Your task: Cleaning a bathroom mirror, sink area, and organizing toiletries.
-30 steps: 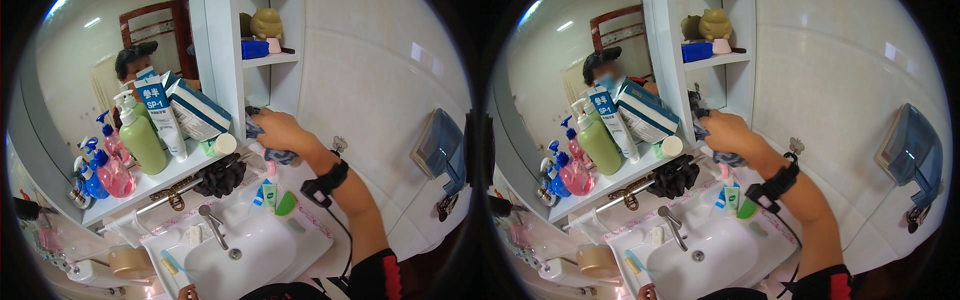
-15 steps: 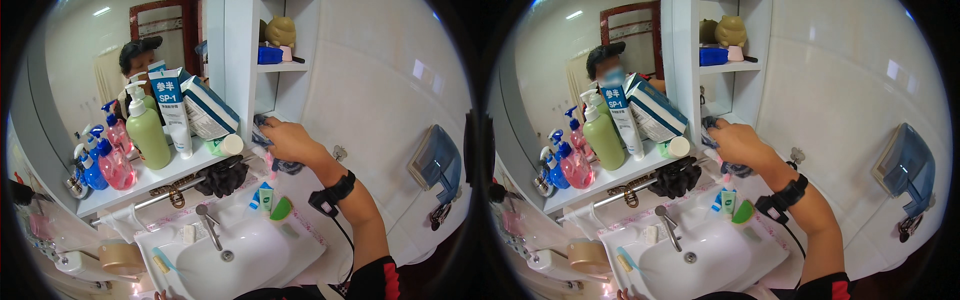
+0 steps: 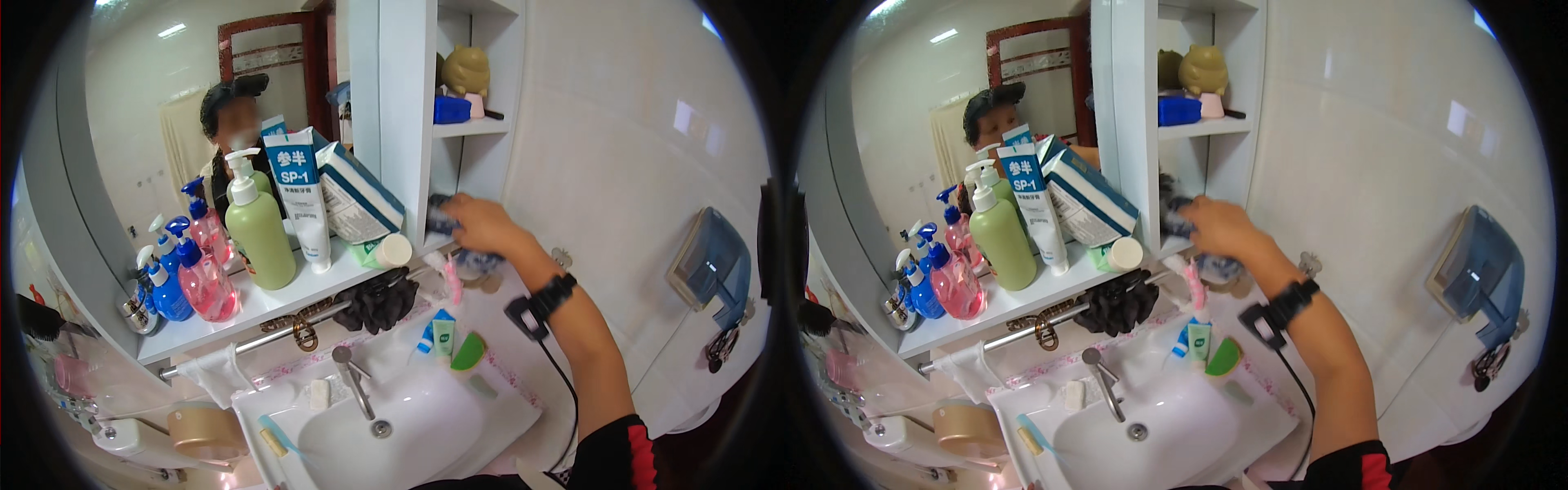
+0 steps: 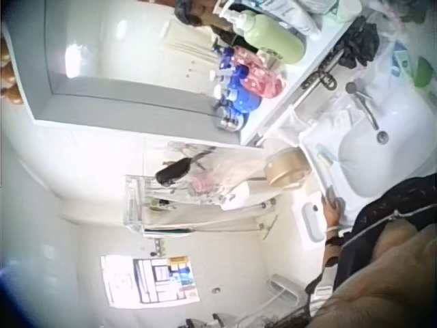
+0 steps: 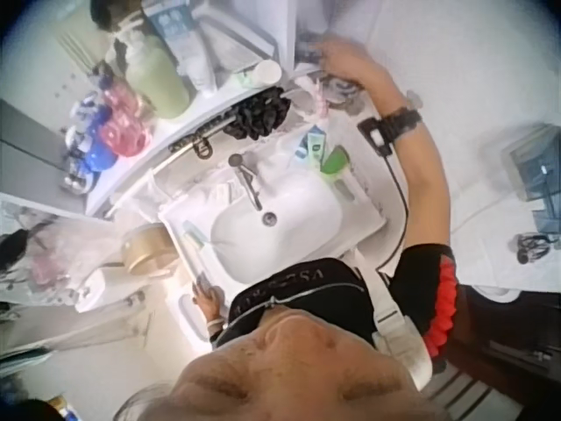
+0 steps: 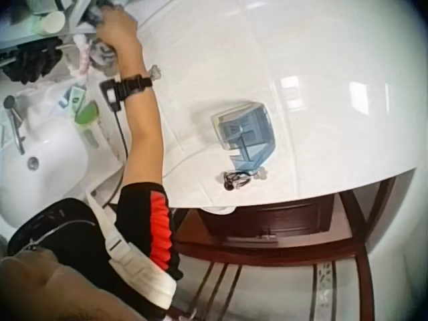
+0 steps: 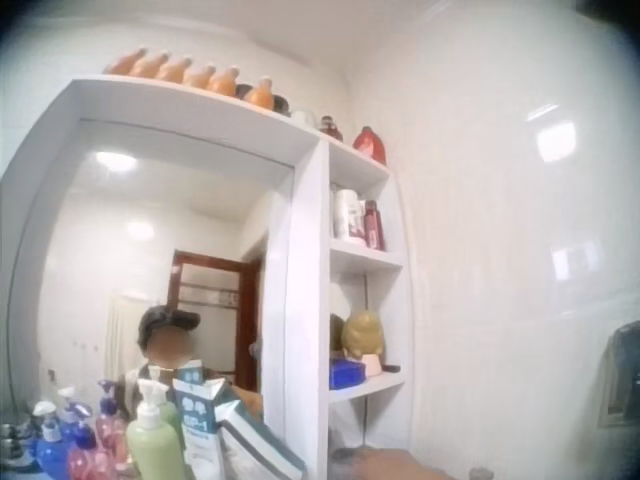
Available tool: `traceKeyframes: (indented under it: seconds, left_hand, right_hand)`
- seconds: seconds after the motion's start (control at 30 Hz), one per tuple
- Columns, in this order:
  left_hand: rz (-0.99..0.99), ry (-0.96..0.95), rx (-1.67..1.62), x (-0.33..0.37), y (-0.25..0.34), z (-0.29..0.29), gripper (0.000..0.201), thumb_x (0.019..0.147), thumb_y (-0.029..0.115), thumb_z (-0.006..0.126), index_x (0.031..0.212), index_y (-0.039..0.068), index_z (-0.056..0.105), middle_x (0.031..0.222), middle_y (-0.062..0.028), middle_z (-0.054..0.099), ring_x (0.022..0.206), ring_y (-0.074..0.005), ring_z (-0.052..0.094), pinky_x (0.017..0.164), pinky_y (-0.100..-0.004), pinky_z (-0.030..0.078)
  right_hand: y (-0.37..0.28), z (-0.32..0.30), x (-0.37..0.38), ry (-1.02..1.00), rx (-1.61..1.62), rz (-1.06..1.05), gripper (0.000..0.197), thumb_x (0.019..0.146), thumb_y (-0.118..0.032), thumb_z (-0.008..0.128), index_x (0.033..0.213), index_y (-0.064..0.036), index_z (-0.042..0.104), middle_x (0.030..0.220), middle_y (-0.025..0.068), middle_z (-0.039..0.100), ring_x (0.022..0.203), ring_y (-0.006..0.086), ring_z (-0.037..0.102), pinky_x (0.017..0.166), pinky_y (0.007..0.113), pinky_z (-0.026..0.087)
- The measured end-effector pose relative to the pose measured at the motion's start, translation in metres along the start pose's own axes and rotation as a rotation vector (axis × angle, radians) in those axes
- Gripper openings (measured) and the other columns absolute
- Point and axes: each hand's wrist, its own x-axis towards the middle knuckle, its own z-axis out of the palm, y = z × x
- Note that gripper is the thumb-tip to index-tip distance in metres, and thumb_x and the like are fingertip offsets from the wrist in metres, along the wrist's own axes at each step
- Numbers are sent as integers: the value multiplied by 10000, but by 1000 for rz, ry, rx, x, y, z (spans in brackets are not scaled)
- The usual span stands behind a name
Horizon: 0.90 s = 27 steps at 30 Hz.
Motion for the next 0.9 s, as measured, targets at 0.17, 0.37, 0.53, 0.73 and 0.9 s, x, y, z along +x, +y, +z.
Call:
traceKeyframes:
  seconds: [0.17, 0.37, 0.53, 0.73, 0.9]
  left_hand:
    - [-24, -18, -12, -3, -30, 11, 611, 873, 492, 453, 1382, 156, 422, 1366, -133, 465, 1290, -426, 330, 1013, -558, 265]
    - [-69, -32, -62, 3, -3, 5, 537, 867, 391, 491, 1332, 123, 469, 1323, -188, 483, 1237, -455, 362, 1028, -557, 259]
    - [-71, -32, -57, 1, -10, 7, 509, 855, 321, 500, 1322, 118, 476, 1296, -193, 503, 1215, -456, 376, 1039, -555, 249]
    - [-86, -48, -66, 3, -8, 2, 484, 855, 307, 486, 1306, 130, 493, 1276, -169, 530, 1243, -392, 384, 1083, -531, 176]
    - [-57, -28, -108, 1, -8, 3, 451, 856, 286, 490, 1275, 123, 522, 1289, -144, 535, 1217, -391, 423, 1094, -486, 213]
  right_hand:
    - [6, -17, -9, -126, 588, 166, 409, 725, -128, 566, 1126, -50, 595, 1074, 189, 590, 954, 367, 586, 815, 412, 484]
    - [28, -4, 42, 611, 202, 321, 506, 760, -134, 610, 1234, -23, 473, 1146, 229, 504, 1015, 365, 576, 805, 437, 509]
    - [5, 19, 65, 521, -94, 408, 633, 755, -115, 632, 1327, -48, 372, 1157, 225, 473, 998, 416, 574, 752, 483, 523]
    - [11, -13, 17, 89, -456, 35, 286, 748, -115, 601, 1029, -58, 593, 1011, 118, 543, 910, 330, 588, 661, 425, 538]
    - [10, -48, 32, 489, -822, -120, 156, 741, -119, 580, 888, -117, 632, 879, 38, 524, 830, 223, 533, 545, 310, 506]
